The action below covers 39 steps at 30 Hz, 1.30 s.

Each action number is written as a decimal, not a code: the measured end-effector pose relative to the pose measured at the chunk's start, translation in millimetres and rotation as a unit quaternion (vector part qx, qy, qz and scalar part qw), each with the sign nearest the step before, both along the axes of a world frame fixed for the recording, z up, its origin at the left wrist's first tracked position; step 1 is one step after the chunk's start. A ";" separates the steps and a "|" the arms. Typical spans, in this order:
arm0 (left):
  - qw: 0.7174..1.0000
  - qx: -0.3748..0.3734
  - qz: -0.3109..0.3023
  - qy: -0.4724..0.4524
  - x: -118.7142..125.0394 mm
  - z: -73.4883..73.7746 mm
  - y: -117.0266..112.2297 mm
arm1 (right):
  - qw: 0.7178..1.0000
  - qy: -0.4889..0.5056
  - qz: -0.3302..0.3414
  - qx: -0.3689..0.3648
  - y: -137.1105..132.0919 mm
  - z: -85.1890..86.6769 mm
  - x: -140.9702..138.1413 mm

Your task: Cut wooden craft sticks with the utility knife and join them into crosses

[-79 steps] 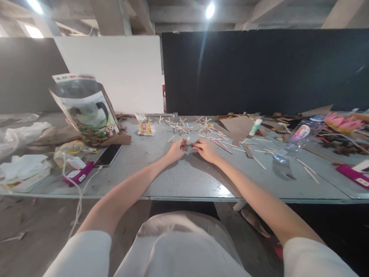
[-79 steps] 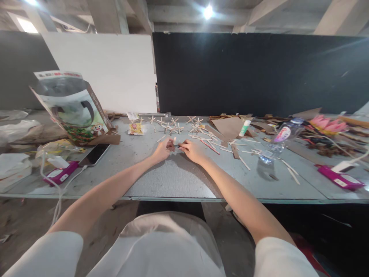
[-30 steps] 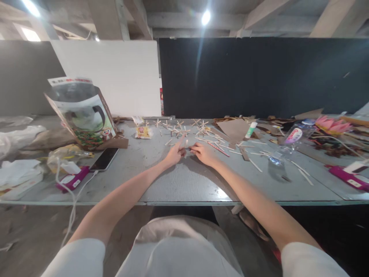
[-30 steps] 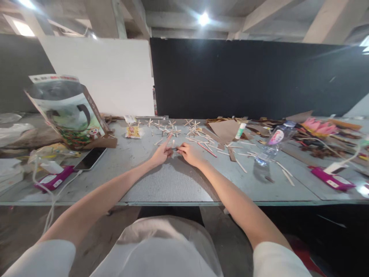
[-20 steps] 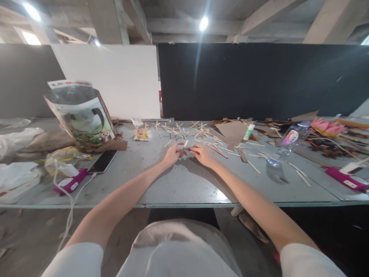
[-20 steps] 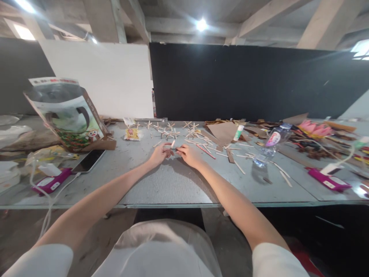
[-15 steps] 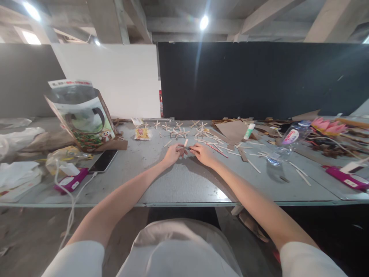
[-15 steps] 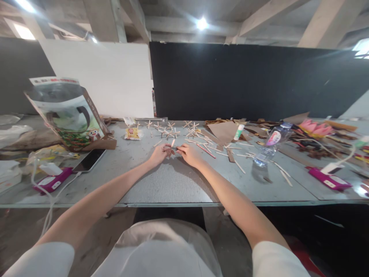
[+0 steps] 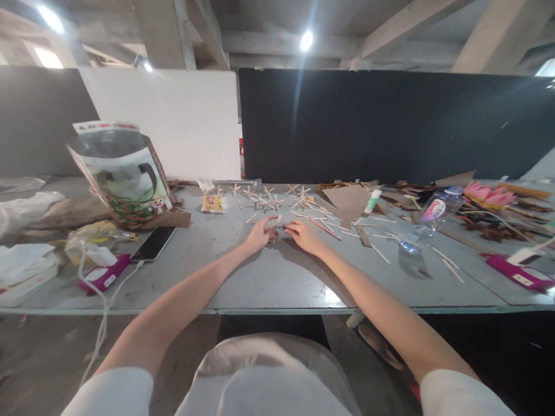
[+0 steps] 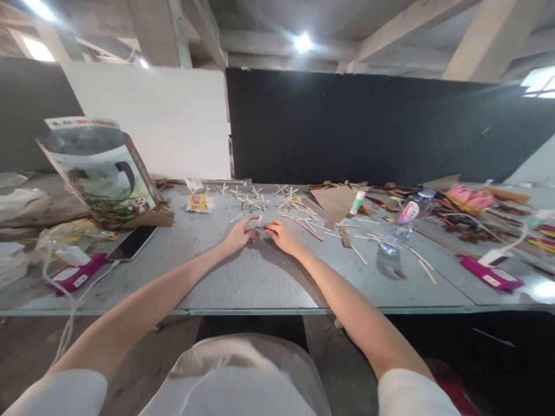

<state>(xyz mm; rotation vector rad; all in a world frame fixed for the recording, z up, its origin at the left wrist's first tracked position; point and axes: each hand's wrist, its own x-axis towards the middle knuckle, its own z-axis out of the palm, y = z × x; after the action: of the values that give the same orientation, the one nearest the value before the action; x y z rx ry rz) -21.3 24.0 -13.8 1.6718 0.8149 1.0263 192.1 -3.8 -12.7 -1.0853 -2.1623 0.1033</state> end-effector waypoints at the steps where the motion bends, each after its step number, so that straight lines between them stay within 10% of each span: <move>1: 1.000 0.000 -0.001 0.001 0.3 -0.4 0.4 | 1.000 -0.002 0.002 0.000 -0.2 0.4 -0.4; 39: 0.999 -0.021 -0.039 -0.021 2.2 6.3 -8.7 | 1.000 0.009 0.004 0.008 6.7 -4.1 0.7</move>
<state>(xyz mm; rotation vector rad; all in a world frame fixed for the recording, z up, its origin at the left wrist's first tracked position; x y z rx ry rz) -19.1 15.3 -7.5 1.6275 0.7343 0.9809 192.8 2.9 -16.8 -1.0643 -2.1479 0.0989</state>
